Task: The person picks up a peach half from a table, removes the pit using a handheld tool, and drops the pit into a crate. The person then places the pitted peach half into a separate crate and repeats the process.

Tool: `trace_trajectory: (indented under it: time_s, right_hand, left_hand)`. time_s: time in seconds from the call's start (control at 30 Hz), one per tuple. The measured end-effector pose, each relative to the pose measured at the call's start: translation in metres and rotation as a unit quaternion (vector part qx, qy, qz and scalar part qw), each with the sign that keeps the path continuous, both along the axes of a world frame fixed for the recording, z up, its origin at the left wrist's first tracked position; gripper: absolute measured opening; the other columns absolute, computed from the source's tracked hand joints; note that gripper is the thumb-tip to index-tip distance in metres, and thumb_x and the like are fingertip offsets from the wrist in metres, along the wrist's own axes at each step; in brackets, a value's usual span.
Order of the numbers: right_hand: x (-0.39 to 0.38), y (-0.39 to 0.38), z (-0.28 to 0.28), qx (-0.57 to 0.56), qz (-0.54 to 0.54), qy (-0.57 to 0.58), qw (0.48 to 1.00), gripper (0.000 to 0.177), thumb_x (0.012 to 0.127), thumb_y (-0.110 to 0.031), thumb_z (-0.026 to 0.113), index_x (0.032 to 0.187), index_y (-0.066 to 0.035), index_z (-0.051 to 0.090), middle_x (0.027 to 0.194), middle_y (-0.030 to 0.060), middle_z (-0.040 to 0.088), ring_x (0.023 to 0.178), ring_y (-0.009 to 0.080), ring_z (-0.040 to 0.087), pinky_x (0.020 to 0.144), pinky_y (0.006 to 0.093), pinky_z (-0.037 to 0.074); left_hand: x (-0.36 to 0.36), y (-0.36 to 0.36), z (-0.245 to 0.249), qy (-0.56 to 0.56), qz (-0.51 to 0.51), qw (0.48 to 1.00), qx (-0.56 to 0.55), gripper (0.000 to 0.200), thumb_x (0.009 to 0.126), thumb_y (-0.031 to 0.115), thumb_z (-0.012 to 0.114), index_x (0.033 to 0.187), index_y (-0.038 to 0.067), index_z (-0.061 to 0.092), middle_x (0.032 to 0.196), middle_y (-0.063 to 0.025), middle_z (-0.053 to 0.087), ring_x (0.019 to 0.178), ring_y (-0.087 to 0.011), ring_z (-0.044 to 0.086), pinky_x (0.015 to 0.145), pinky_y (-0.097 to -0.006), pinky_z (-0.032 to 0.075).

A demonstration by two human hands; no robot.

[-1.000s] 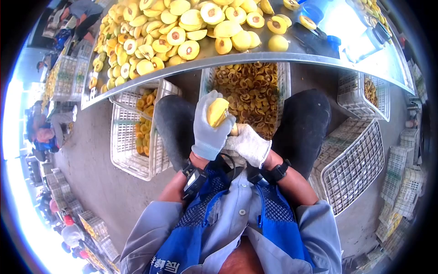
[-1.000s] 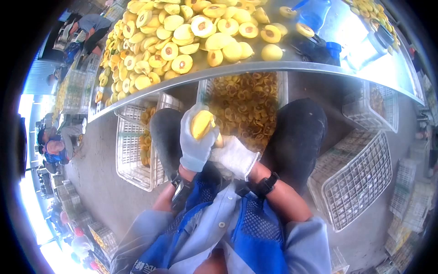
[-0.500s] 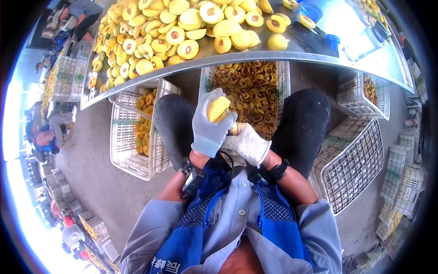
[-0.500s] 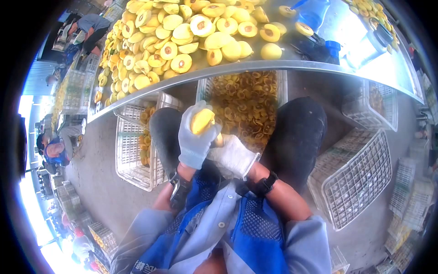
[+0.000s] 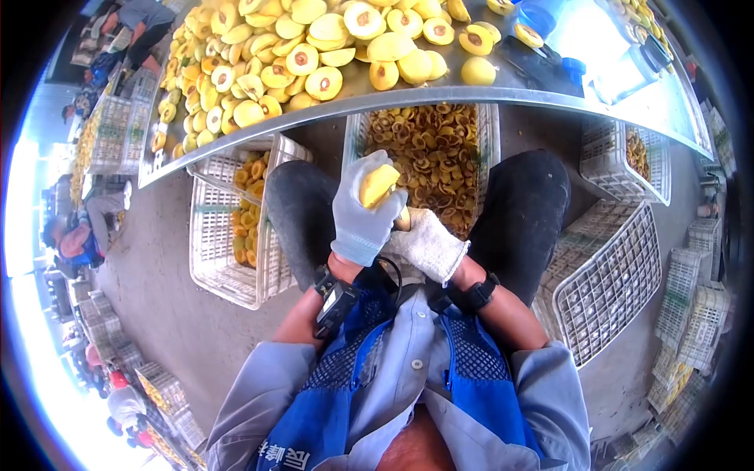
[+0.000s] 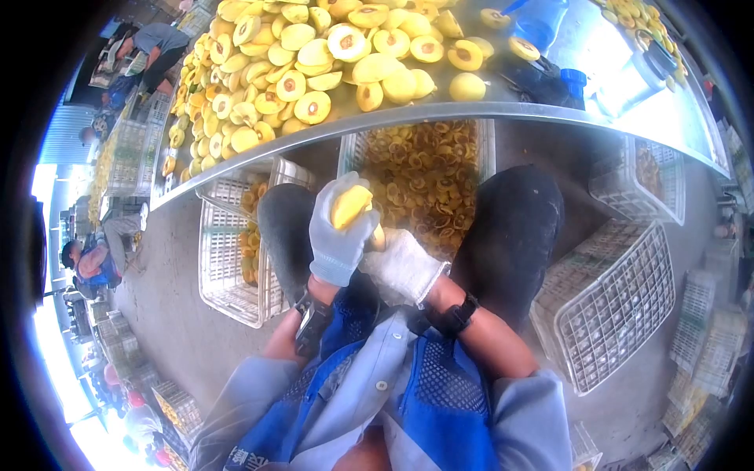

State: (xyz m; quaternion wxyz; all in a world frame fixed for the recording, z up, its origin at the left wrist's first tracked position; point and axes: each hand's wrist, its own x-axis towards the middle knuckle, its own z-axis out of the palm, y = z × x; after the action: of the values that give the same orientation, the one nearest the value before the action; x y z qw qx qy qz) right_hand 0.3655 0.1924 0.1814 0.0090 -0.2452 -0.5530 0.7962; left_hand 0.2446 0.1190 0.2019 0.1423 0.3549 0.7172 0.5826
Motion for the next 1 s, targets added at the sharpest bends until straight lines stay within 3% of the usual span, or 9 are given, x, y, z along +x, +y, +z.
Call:
trace_trajectory:
  time_s: [0.07,0.2,0.33,0.47,0.57,0.67,0.77,0.87,1.0]
  right_hand:
    - [0.000,-0.001,-0.002,-0.021,-0.003,0.005,1.000,0.023,0.094,-0.016,0.075,0.114,-0.006,0.073,0.083,0.0009,0.072,0.069,0.0116,0.066,0.059,0.0294,0.051]
    - [0.005,0.002,0.005,-0.116,0.011,0.012,0.993,0.022,0.094,-0.016,0.075,0.114,-0.007,0.073,0.082,0.0006,0.070,0.067,0.0112,0.065,0.057,0.0287,0.050]
    - [0.004,0.001,0.005,-0.039,-0.007,0.045,0.998,0.023,0.094,-0.017,0.075,0.114,-0.007,0.073,0.087,0.0019,0.071,0.076,0.0127,0.067,0.066,0.0286,0.053]
    - [0.000,0.006,0.007,0.055,-0.010,0.029,0.998,0.023,0.094,-0.017,0.076,0.114,-0.006,0.073,0.092,0.0025,0.072,0.084,0.0135,0.068,0.074,0.0286,0.054]
    - [0.000,0.008,0.013,0.003,-0.003,-0.007,1.000,0.021,0.094,-0.015,0.074,0.112,-0.005,0.074,0.089,0.0009,0.072,0.078,0.0126,0.067,0.069,0.0288,0.054]
    - [-0.002,0.004,0.013,-0.067,-0.023,-0.001,0.998,0.016,0.094,-0.012,0.071,0.107,-0.004,0.074,0.085,-0.0008,0.070,0.072,0.0113,0.064,0.064,0.0288,0.052]
    - [-0.002,0.003,0.001,-0.038,-0.002,0.006,0.999,0.013,0.095,-0.012,0.068,0.103,-0.005,0.074,0.081,-0.0011,0.069,0.069,0.0103,0.063,0.061,0.0288,0.050]
    - [-0.002,0.002,0.001,0.028,0.003,-0.024,0.999,0.012,0.097,-0.014,0.067,0.101,-0.005,0.073,0.081,-0.0004,0.069,0.070,0.0113,0.064,0.063,0.0292,0.051]
    - [-0.002,0.008,0.029,0.109,0.027,-0.079,0.991,0.016,0.098,-0.018,0.067,0.105,-0.005,0.074,0.082,0.0041,0.073,0.075,0.0138,0.068,0.068,0.0314,0.054]
  left_hand:
    - [-0.001,0.000,0.000,0.010,-0.001,1.000,-0.004,0.053,0.077,-0.004,0.080,0.128,0.000,0.063,0.128,-0.0127,0.068,0.112,-0.0211,0.069,0.095,-0.0322,0.057]
    - [-0.001,0.001,-0.005,0.018,0.002,1.000,0.014,0.054,0.077,-0.003,0.080,0.128,0.002,0.065,0.128,-0.0122,0.068,0.112,-0.0211,0.069,0.095,-0.0323,0.057]
    - [-0.002,0.000,-0.011,0.020,-0.012,1.000,0.015,0.057,0.077,-0.003,0.081,0.131,0.002,0.064,0.127,-0.0116,0.068,0.114,-0.0204,0.068,0.097,-0.0319,0.056]
    - [-0.011,0.000,0.000,-0.132,-0.062,0.989,0.009,0.060,0.078,-0.003,0.082,0.134,0.001,0.062,0.128,-0.0116,0.068,0.117,-0.0197,0.067,0.100,-0.0314,0.055]
    - [-0.023,-0.001,0.008,-0.228,-0.104,0.968,-0.017,0.063,0.078,0.004,0.085,0.136,0.001,0.061,0.129,-0.0117,0.068,0.118,-0.0185,0.067,0.102,-0.0310,0.054]
    - [-0.024,0.001,0.037,0.018,-0.091,0.982,-0.164,0.066,0.076,0.012,0.088,0.135,0.002,0.062,0.127,-0.0110,0.069,0.115,-0.0170,0.068,0.101,-0.0302,0.054]
    - [-0.021,0.004,0.040,0.037,-0.066,0.983,-0.167,0.065,0.074,0.017,0.089,0.132,0.003,0.064,0.125,-0.0104,0.071,0.111,-0.0165,0.070,0.099,-0.0298,0.054]
    - [-0.016,0.003,0.031,-0.035,-0.042,0.989,-0.138,0.056,0.076,0.012,0.086,0.128,0.002,0.067,0.123,-0.0104,0.072,0.108,-0.0182,0.071,0.097,-0.0305,0.055]
    - [-0.014,0.000,0.018,-0.046,-0.043,0.993,-0.095,0.051,0.079,0.006,0.081,0.127,0.002,0.067,0.123,-0.0107,0.071,0.109,-0.0194,0.070,0.096,-0.0312,0.055]
